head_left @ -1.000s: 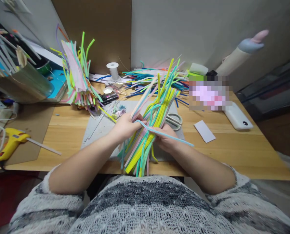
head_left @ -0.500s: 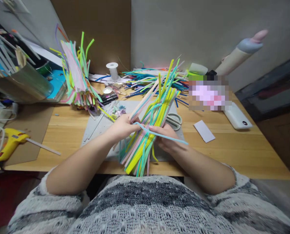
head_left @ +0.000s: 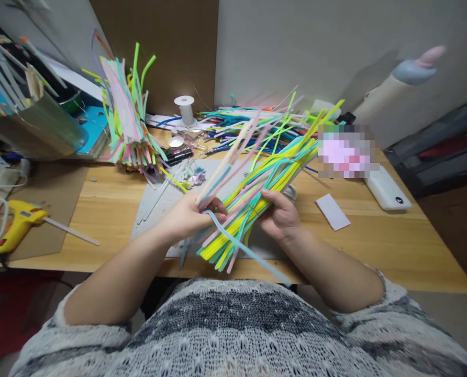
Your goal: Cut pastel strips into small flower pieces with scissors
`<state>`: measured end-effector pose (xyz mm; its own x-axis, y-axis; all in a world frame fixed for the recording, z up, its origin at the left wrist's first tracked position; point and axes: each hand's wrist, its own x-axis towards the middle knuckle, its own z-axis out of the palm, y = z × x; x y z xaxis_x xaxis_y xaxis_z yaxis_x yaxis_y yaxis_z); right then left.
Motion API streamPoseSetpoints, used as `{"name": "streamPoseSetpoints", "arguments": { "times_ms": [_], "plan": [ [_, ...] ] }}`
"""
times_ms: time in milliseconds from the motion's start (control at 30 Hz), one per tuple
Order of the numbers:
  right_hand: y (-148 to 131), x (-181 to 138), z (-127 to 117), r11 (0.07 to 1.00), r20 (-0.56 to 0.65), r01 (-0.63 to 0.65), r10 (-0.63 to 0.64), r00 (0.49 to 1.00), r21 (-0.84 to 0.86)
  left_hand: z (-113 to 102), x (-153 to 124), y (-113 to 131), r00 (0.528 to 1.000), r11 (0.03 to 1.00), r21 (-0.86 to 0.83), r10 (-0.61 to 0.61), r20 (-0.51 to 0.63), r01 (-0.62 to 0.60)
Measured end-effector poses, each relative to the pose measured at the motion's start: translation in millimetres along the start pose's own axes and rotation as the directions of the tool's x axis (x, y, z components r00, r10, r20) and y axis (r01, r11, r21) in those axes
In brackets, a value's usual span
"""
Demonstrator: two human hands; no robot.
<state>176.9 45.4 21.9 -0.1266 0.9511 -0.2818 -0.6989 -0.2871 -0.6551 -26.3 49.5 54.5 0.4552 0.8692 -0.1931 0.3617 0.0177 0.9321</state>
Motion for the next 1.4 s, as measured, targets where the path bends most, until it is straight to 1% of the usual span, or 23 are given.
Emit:
{"name": "streamPoseSetpoints", "arguments": {
  "times_ms": [67,167,267,400,467,567,767,800,867,933,967,1000,1067,1167,1233,1300,1367,1400],
  "plan": [
    [1,-2,1,1.000,-0.019,-0.015,0.015,1.000,0.012,3,-2,0,1.000,1.000,0.024,-0.002,-0.016,0.003],
    [2,-4,1,0.998,0.022,-0.058,0.058,0.998,0.015,7,-1,1,0.998,0.998,0.055,0.009,-0.064,-0.005],
    [3,-5,1,0.995,0.038,-0.097,0.095,0.995,0.031,11,1,1,0.998,0.998,0.054,0.016,-0.057,-0.013],
    [5,-4,1,0.997,0.045,-0.072,0.071,0.996,0.024,18,3,1,0.999,1.000,0.000,-0.008,-0.043,0.008],
    [6,-5,1,0.997,0.057,-0.076,0.076,0.995,-0.001,20,4,2,0.999,1.000,0.023,-0.014,-0.044,0.015],
    [6,-6,3,0.996,0.069,-0.091,0.092,0.993,-0.020,17,6,4,1.000,0.999,0.052,0.007,-0.021,-0.005],
    [3,-4,4,1.000,-0.002,-0.020,0.020,1.000,0.009,-3,0,9,0.998,0.997,-0.051,-0.060,-0.011,0.059],
    [2,-3,3,1.000,-0.014,-0.012,0.012,1.000,0.017,-8,-2,8,0.998,0.998,-0.040,-0.055,0.008,0.055],
    [1,-2,3,1.000,-0.049,0.006,-0.005,0.999,0.023,-17,-6,6,0.995,1.000,-0.004,-0.030,0.095,0.031],
    [0,0,2,1.000,-0.090,0.026,-0.024,0.996,0.016,-25,-9,5,0.975,0.999,0.024,-0.026,0.220,0.022],
    [1,0,2,0.999,-0.103,0.034,-0.033,0.994,0.008,-27,-10,5,0.963,0.999,0.026,-0.030,0.267,0.024],
    [1,0,2,0.999,-0.105,0.037,-0.037,0.994,-0.002,-28,-10,6,0.958,0.999,0.024,-0.029,0.287,0.023],
    [3,-1,3,1.000,-0.075,0.020,-0.022,0.997,-0.024,-26,-8,10,0.966,0.999,0.045,-0.016,0.259,0.004],
    [8,-3,3,0.998,-0.025,0.013,-0.015,1.000,-0.057,-13,-2,15,0.989,0.995,0.102,-0.016,0.149,0.001],
    [10,-4,2,0.997,-0.047,0.034,-0.037,0.998,-0.072,-3,2,15,0.994,0.995,0.092,-0.041,0.105,0.031],
    [12,-4,0,0.996,-0.068,0.046,-0.051,0.996,-0.077,6,4,12,0.999,0.998,0.054,-0.037,0.038,0.035],
    [13,-5,0,0.996,-0.063,0.041,-0.047,0.997,-0.079,13,5,8,0.999,0.998,0.050,-0.027,-0.043,0.029],
    [13,-5,0,0.996,-0.053,0.038,-0.043,0.998,-0.084,15,6,6,0.997,0.998,0.058,-0.026,-0.066,0.030]
  ]
}}
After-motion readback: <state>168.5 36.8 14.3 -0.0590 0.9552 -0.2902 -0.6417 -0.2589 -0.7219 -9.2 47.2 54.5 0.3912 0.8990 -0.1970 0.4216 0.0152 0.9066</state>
